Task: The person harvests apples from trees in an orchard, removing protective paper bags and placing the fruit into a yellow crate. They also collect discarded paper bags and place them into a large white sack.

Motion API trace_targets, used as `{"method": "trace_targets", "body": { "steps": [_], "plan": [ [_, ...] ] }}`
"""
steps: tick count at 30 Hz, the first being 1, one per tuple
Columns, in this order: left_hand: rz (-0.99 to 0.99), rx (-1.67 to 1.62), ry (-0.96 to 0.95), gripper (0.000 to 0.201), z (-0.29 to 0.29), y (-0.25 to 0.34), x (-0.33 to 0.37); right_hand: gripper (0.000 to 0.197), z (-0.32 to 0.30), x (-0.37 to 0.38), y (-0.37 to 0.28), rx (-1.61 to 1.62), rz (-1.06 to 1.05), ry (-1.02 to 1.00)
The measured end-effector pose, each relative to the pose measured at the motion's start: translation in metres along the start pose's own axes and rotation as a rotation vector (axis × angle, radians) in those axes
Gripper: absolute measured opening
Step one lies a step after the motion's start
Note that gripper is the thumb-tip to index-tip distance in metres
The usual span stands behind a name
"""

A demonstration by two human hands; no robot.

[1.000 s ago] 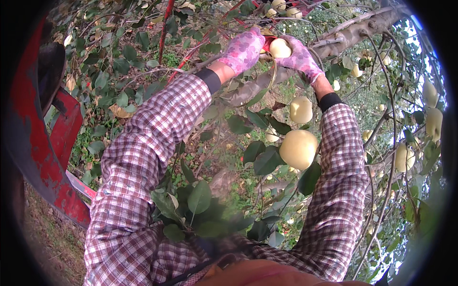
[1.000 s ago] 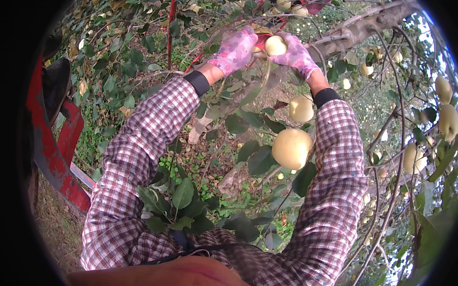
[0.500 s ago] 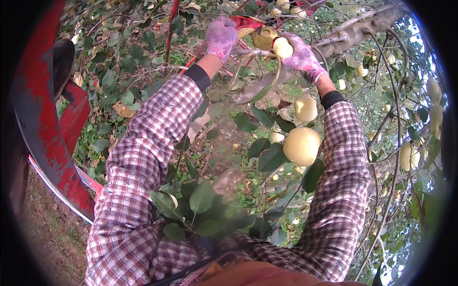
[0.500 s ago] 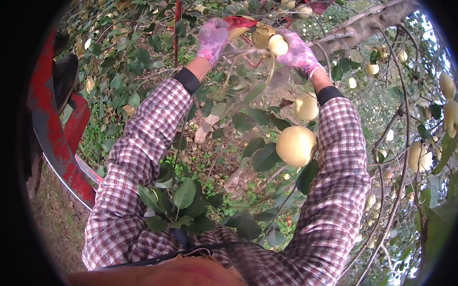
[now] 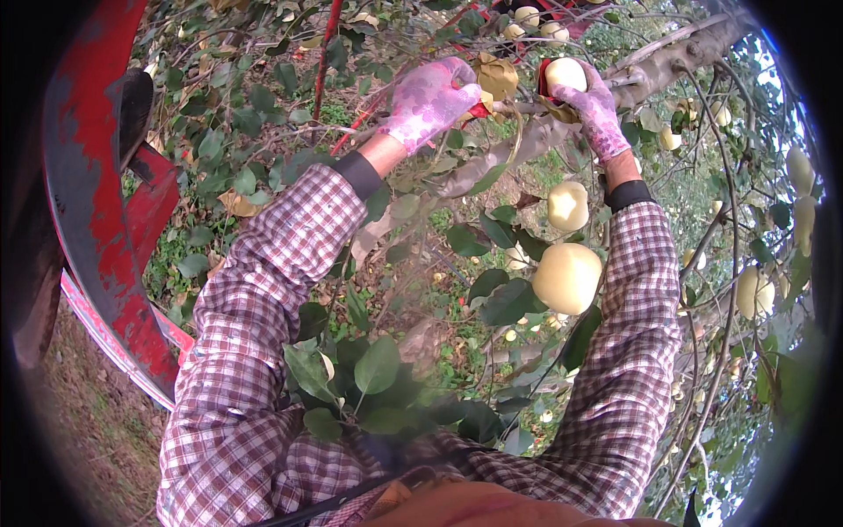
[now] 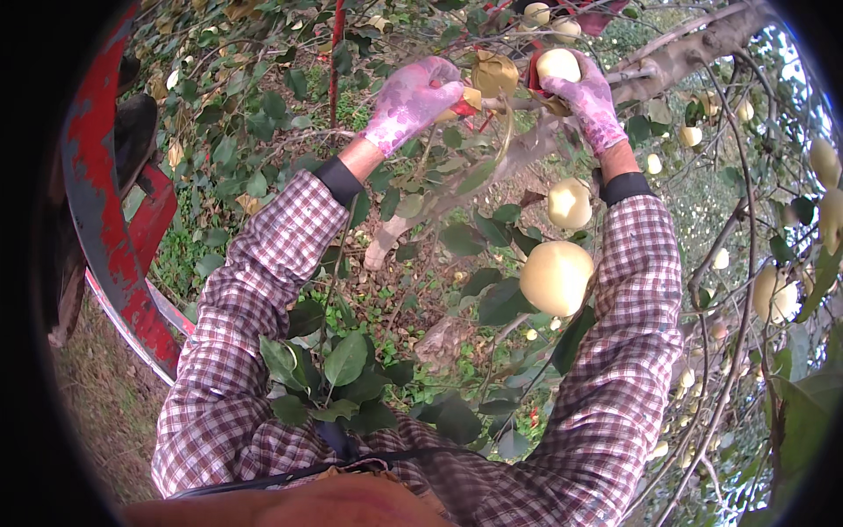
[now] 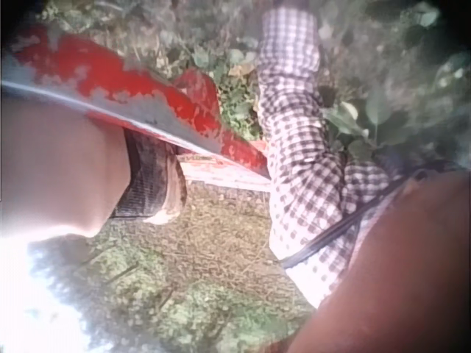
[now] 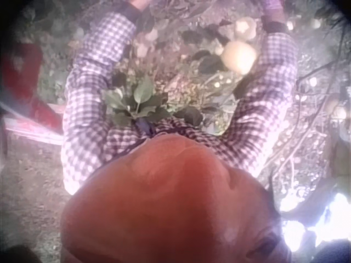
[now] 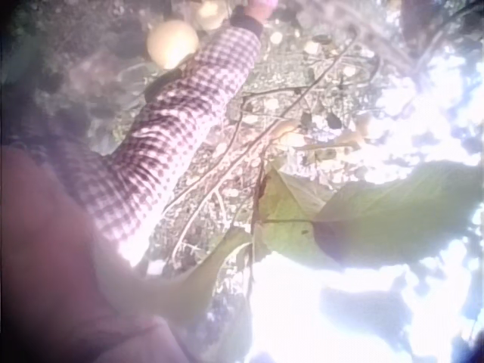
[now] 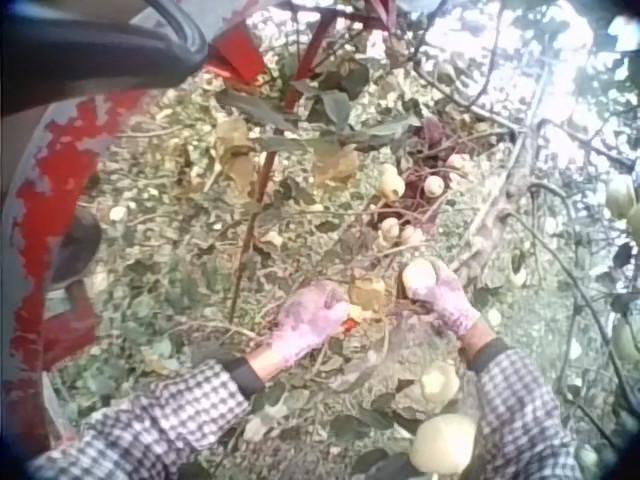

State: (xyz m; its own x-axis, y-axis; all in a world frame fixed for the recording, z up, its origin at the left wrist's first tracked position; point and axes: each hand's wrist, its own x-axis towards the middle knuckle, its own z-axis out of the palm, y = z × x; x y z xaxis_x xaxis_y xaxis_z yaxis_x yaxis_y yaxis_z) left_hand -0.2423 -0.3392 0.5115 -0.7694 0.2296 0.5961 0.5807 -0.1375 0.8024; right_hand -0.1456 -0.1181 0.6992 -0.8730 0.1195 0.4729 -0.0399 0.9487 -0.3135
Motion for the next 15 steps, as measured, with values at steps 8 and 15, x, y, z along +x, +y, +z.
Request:
{"method": "trace_targets", "body": {
  "steps": [8,15],
  "plan": [
    [0.170,-0.037,-0.101,0.082,0.002,0.035,0.001,0.071,0.032,-0.028,-0.074,0.140,-0.042,-0.296],
    [0.139,0.170,-0.168,0.040,0.003,0.026,0.000,0.063,0.043,-0.024,-0.054,0.122,-0.025,-0.446]
  ]
}}
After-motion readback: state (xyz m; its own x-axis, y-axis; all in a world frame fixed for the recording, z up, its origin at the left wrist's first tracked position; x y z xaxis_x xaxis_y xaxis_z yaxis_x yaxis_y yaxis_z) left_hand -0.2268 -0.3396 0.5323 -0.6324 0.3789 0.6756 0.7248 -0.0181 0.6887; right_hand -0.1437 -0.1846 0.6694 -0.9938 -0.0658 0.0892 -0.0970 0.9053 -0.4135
